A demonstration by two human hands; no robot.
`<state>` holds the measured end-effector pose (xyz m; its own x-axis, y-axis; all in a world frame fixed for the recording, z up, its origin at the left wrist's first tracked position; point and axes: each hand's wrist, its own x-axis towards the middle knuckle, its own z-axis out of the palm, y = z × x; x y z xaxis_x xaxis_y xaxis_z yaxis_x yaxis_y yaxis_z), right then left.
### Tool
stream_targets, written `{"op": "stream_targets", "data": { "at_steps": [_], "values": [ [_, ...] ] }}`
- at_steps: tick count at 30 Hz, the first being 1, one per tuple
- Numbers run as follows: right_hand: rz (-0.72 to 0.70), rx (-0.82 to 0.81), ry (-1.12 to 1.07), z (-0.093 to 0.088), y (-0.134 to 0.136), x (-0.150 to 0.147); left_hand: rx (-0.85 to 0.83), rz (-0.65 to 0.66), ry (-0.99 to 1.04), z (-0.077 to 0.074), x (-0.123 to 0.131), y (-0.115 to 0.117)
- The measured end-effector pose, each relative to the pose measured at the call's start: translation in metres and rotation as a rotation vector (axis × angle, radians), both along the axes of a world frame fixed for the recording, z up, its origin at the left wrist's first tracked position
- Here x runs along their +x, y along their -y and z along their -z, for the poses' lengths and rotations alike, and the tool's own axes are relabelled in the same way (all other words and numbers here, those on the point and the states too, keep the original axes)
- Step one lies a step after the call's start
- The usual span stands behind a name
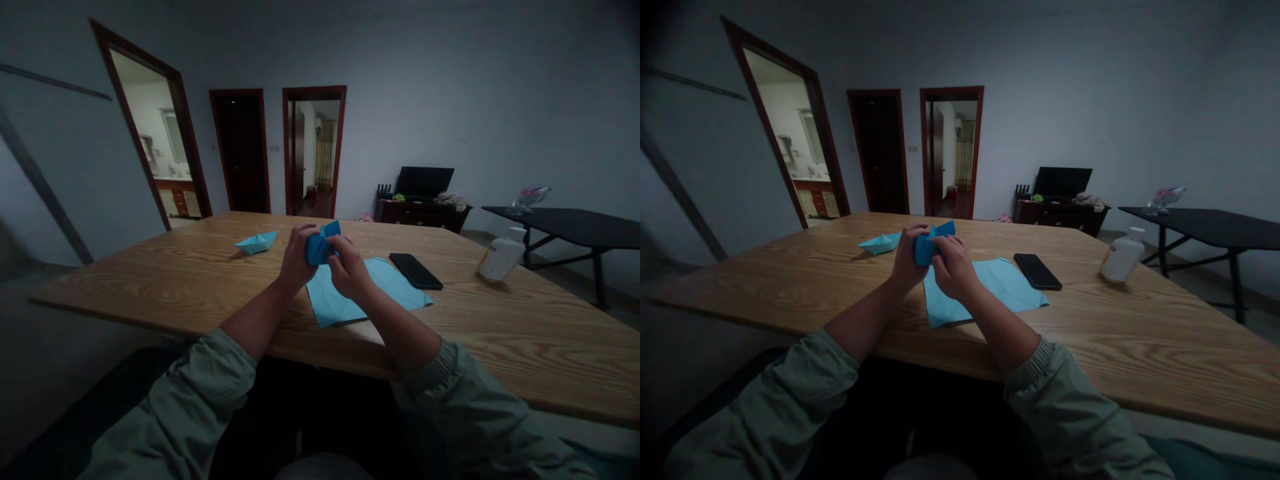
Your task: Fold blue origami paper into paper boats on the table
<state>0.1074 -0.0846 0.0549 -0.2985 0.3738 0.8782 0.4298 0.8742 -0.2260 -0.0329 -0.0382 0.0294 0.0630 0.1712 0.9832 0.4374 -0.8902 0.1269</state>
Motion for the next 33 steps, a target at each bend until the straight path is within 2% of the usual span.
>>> {"op": "stream_targets", "data": {
  "at_steps": [7, 12, 15, 18, 23, 26, 30, 33],
  "values": [
    [0.109, 0.141, -0.079, 0.004, -0.002, 0.0, -0.053, 0.039, 0.049, 0.001, 0.008, 0.002],
    [0.193, 0.232, 0.08, 0.006, -0.005, 0.006, -0.186, 0.019, 0.132, 0.004, 0.005, 0.0],
    [0.221, 0.215, 0.198, 0.008, -0.007, 0.008, -0.26, 0.031, 0.189, 0.005, 0.004, -0.001],
    [0.257, 0.18, 0.225, 0.011, -0.013, 0.009, -0.311, 0.015, 0.238, 0.006, 0.005, -0.002],
    [0.308, 0.116, 0.074, 0.015, -0.026, 0.011, -0.313, -0.021, 0.239, 0.006, 0.009, -0.005],
    [0.274, 0.108, -0.005, 0.016, -0.03, 0.011, -0.296, 0.0, 0.197, 0.006, 0.011, -0.006],
    [0.206, 0.091, 0.005, 0.018, -0.032, 0.011, -0.333, 0.031, 0.155, 0.007, 0.011, -0.005],
    [0.223, 0.086, -0.009, 0.019, -0.034, 0.012, -0.362, 0.037, 0.143, 0.008, 0.011, -0.004]
  ]
}}
